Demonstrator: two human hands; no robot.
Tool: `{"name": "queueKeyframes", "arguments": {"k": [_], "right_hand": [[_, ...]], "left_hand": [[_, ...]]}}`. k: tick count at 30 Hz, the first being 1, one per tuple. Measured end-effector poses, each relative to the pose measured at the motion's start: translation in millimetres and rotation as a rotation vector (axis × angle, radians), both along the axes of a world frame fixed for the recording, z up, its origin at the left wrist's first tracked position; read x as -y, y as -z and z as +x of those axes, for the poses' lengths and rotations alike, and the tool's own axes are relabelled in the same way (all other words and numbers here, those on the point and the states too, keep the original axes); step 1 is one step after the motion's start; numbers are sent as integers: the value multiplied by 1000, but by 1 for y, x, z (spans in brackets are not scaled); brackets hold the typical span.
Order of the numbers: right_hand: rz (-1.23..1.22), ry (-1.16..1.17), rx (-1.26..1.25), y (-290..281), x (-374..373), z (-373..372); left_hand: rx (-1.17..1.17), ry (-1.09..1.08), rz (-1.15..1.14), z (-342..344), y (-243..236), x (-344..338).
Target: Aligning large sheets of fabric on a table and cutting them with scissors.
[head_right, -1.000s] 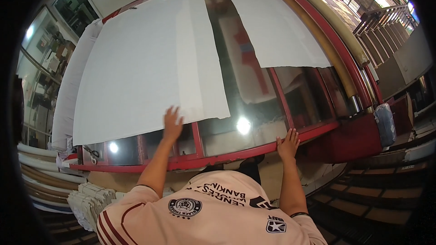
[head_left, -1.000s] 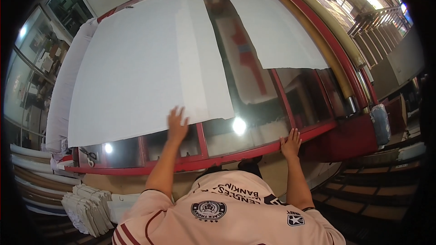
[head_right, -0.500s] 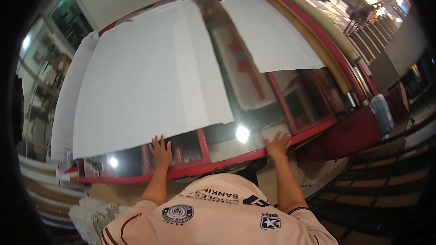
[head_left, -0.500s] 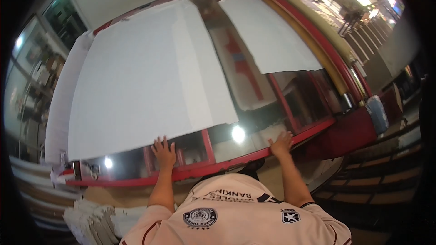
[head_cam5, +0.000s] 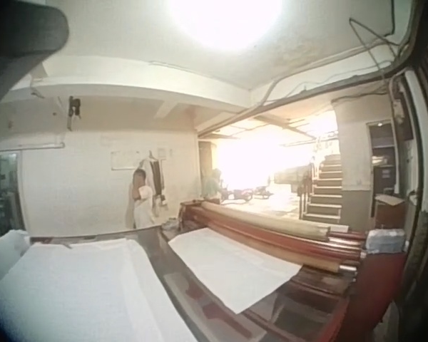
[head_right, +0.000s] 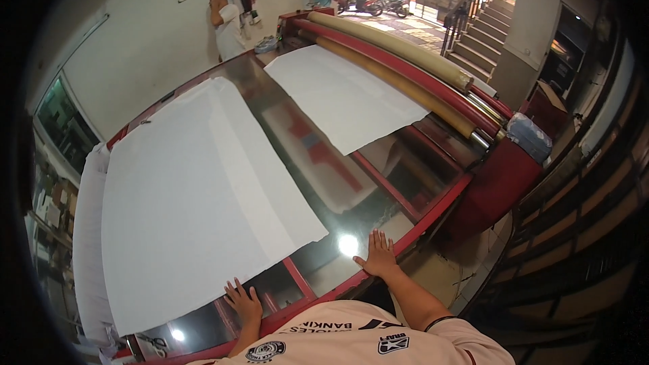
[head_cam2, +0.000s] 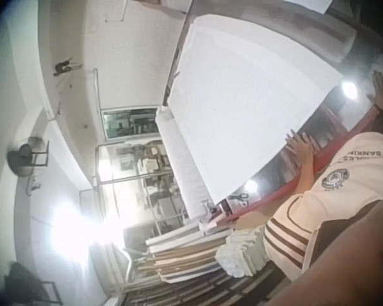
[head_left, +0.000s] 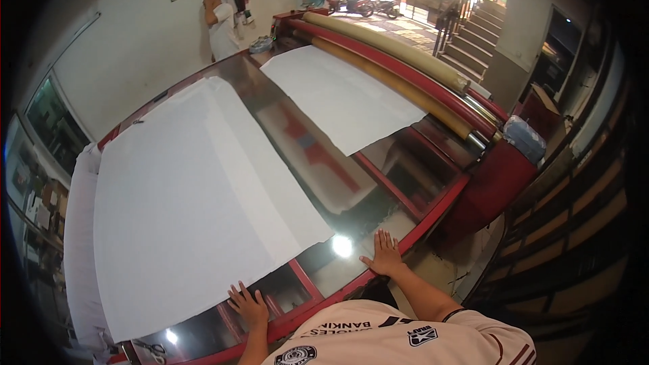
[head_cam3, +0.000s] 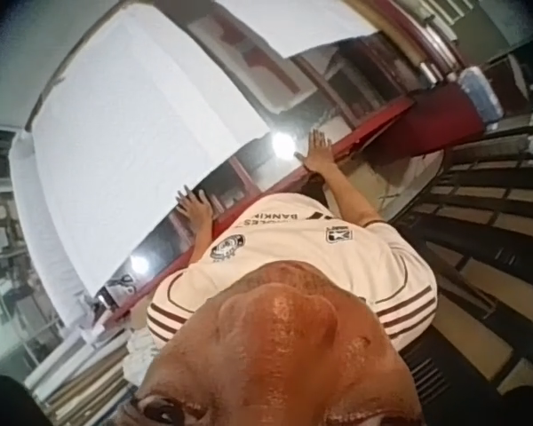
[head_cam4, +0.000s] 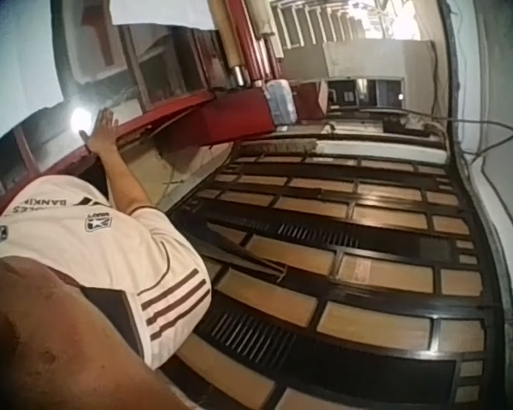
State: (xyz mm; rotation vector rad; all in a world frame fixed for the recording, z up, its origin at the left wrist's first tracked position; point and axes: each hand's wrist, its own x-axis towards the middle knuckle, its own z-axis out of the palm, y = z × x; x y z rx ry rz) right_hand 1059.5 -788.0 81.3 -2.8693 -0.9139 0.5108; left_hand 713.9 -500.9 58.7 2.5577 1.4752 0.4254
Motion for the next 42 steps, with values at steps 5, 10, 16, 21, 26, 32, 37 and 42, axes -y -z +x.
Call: {"name": "queueKeyframes", "arguments": {"k": [5,10,16,21,26,32,37,42], "right_hand": [[-38,-3,-6,2,0,0],[-36,-10,-13,2,0,1],[-29,3,-18,2,0,0],[-65,-1,-44,-8,-4,1],[-133,-5,-4,-18,-20,-9],[-108,-85,-37,-20,-39,-28],[97,-161,121,-17,-43,-28],[-19,-143,4,-11,-44,-27]], "left_hand": [[-56,100,29,0,-2,-5],[-70,253,-98,4,-11,-3],[53,268,226,14,-33,-2],[-75,309,-19,16,-20,7],[-99,296,-92,13,-7,6],[-69,297,-82,13,-7,5],[-72,299,-69,13,-6,6],[-91,293,-81,13,-5,4]]}}
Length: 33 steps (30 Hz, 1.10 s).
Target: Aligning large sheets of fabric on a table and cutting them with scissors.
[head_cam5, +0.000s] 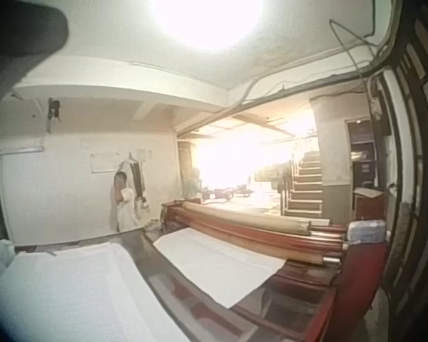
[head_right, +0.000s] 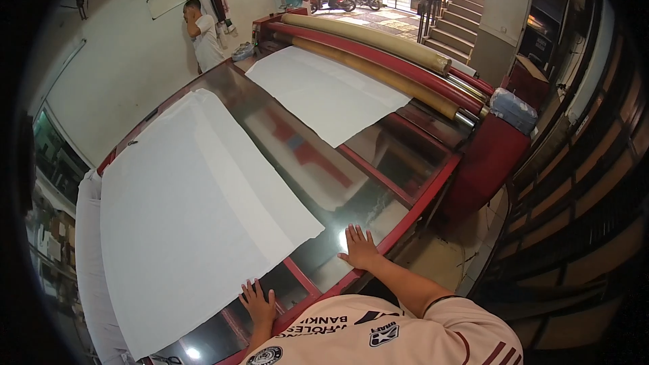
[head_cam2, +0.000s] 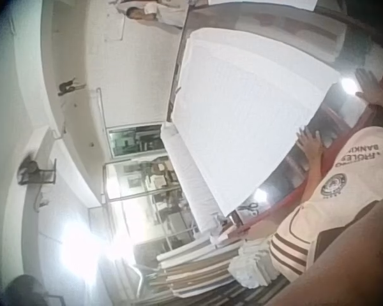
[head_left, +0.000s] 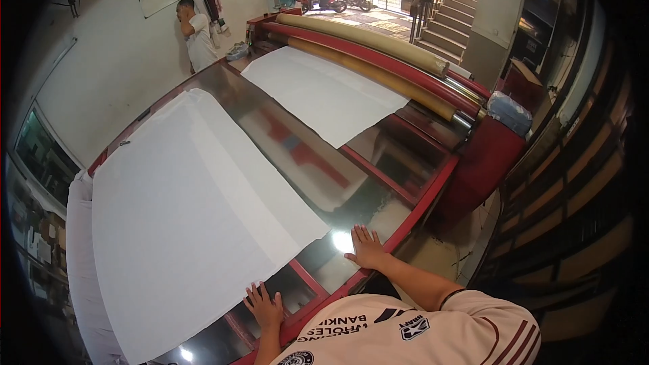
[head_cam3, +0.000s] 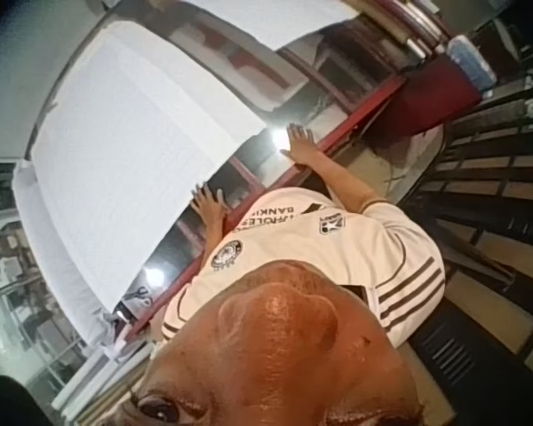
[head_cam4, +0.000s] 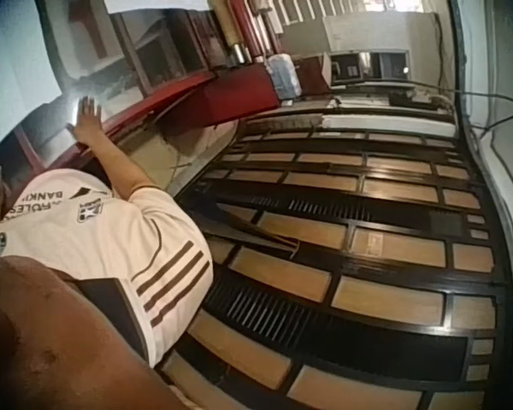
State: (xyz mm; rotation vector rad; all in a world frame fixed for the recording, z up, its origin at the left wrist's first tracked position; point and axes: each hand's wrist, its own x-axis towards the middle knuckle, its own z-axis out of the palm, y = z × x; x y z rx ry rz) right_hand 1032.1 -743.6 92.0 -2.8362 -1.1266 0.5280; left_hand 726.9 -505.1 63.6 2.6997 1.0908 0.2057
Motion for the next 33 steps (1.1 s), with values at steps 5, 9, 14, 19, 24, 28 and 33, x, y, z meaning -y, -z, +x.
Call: {"name": "queueKeyframes", "arguments": {"k": [5,9,14,19,24,28,33], "right_hand": [[117,-24,141,5,1,4],[85,-3,43,7,8,1],[71,-10,55,6,6,1],[114,-42,38,6,3,-8],[325,-108,192,4,4,-8],[146,-47,18,-3,5,-9],[339,-98,281,-9,-6,-5]], "left_hand": [[43,-3,15,1,2,1],[21,-7,14,-1,2,2],[26,2,14,-1,4,1],[168,38,335,-4,7,6],[5,61,-30,-4,5,-1],[87,78,140,-3,5,3],[18,58,-14,-1,2,1]]}}
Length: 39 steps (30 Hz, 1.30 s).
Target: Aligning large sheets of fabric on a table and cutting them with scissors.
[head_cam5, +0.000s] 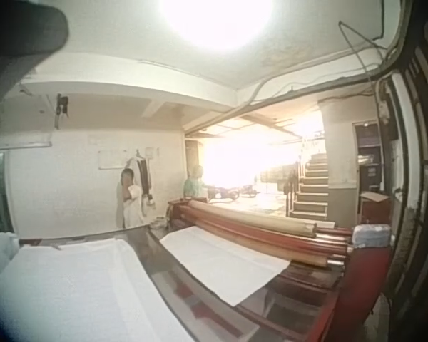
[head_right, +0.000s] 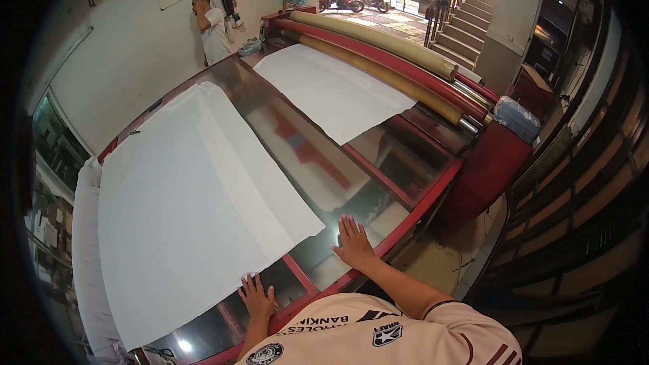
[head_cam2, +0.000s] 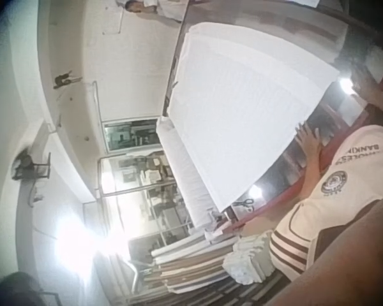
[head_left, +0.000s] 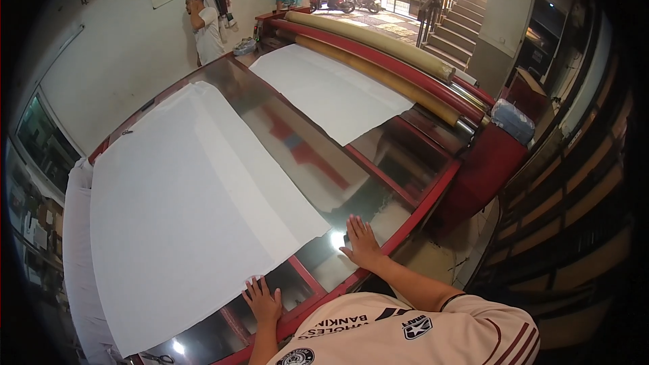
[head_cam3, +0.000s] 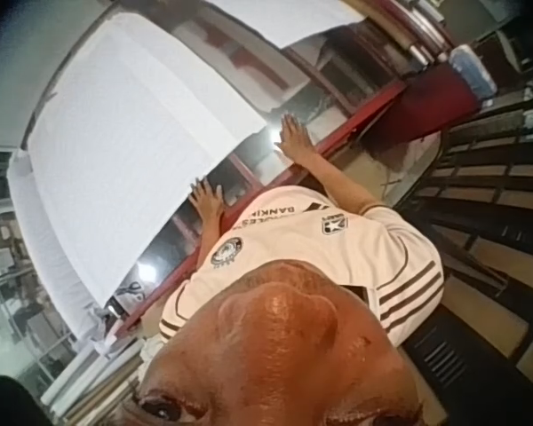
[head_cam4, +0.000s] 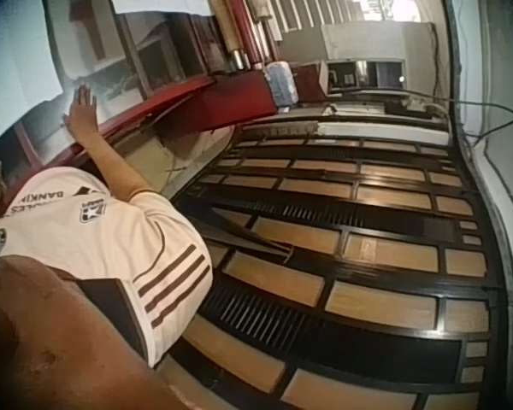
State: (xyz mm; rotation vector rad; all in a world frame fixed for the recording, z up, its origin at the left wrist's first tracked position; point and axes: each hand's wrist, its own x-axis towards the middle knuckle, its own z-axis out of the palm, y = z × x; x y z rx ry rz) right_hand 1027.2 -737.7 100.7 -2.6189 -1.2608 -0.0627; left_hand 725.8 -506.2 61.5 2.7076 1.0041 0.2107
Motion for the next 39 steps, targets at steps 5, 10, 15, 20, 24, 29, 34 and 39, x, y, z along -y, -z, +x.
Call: {"name": "queueKeyframes", "arguments": {"k": [5,10,15,20,24,29,34,39], "right_hand": [[-267,3,-248,3,2,-1],[-194,26,-91,9,1,8],[-297,104,-237,22,27,6],[-250,104,-273,32,28,9],[-254,88,-267,30,28,9],[-277,94,-294,27,29,9],[-238,100,-273,27,28,8],[-337,106,-314,18,21,12]], "left_hand": [[17,1,-7,0,0,-2],[12,-4,-44,1,-5,-1],[114,84,173,6,-27,4],[355,174,302,8,-34,16],[9,165,0,10,-32,20],[167,153,66,19,-34,14],[13,145,-47,12,-16,11],[114,142,8,11,3,7]]}}
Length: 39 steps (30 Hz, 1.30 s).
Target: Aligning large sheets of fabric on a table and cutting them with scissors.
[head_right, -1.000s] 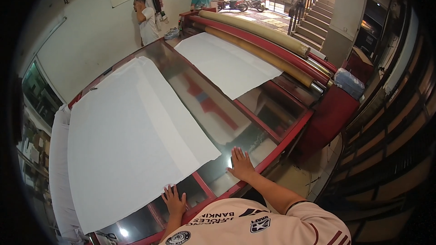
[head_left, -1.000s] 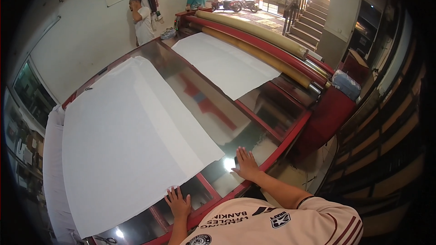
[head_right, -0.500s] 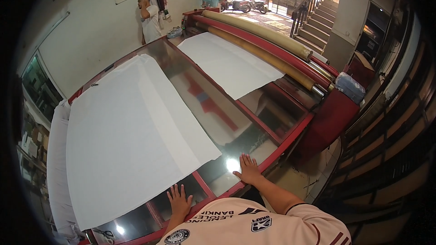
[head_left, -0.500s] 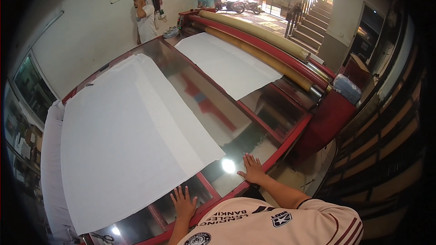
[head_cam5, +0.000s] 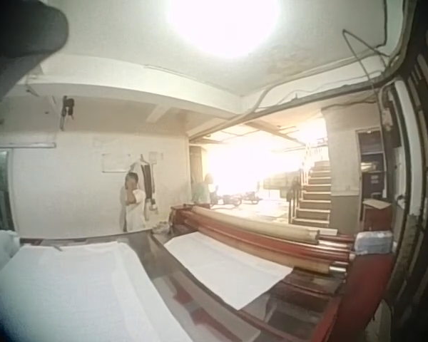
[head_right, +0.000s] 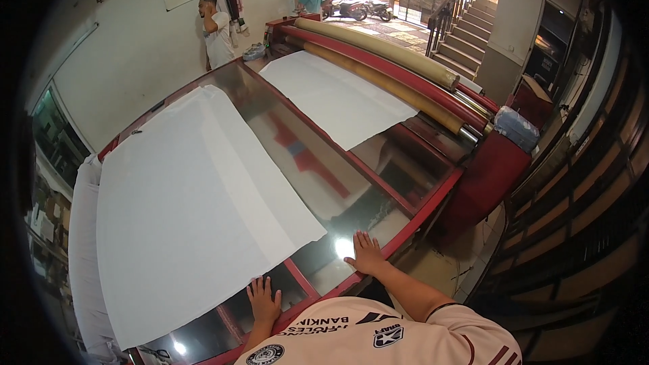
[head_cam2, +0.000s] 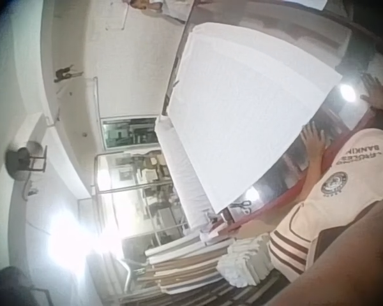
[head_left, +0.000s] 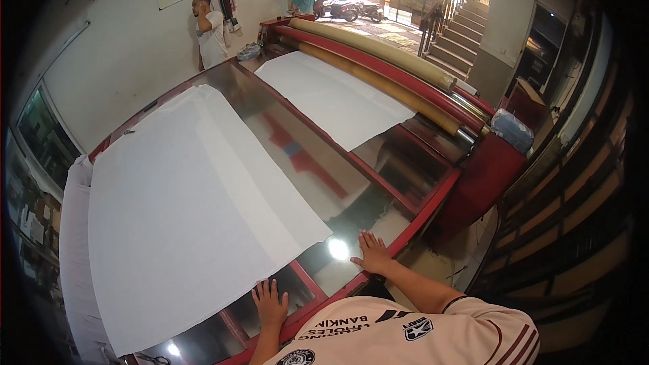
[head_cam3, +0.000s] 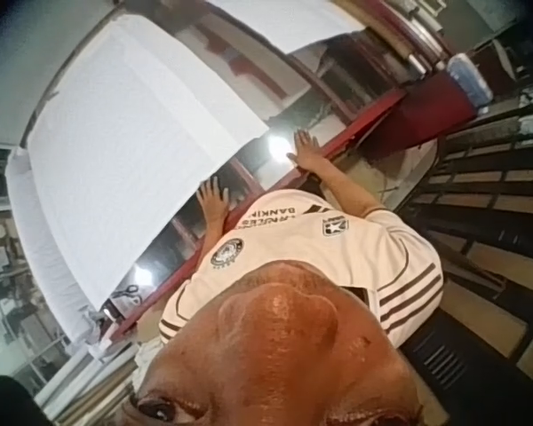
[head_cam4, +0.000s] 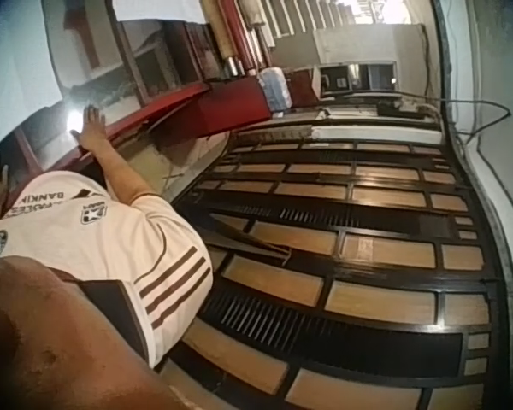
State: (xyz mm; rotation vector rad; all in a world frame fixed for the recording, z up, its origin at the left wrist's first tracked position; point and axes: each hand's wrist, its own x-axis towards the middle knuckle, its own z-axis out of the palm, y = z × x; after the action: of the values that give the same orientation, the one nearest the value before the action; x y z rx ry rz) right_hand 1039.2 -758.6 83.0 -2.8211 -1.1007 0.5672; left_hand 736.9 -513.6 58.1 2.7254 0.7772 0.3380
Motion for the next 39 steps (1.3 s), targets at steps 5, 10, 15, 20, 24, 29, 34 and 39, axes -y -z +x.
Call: {"name": "queueKeyframes", "arguments": {"k": [5,10,15,20,24,29,34,39], "right_hand": [[71,36,80,-8,-11,-13],[-14,-4,-25,-12,-14,-13],[132,-44,68,-13,-12,-14],[-57,-49,-34,-15,-18,-5],[240,-100,149,-12,-18,-1],[-6,-87,43,-15,-23,1],[139,-99,148,-16,-21,-9],[80,-61,12,-10,-17,-10]], "left_hand": [[-16,11,11,-2,1,2],[-13,2,74,-4,-2,7],[-41,-5,20,-1,-5,5],[-43,-29,29,-2,-5,11],[-82,-29,2,0,-3,9],[-77,-23,4,-2,-2,8],[-84,-19,7,-1,-2,8],[-39,-22,94,-2,-3,10]]}}
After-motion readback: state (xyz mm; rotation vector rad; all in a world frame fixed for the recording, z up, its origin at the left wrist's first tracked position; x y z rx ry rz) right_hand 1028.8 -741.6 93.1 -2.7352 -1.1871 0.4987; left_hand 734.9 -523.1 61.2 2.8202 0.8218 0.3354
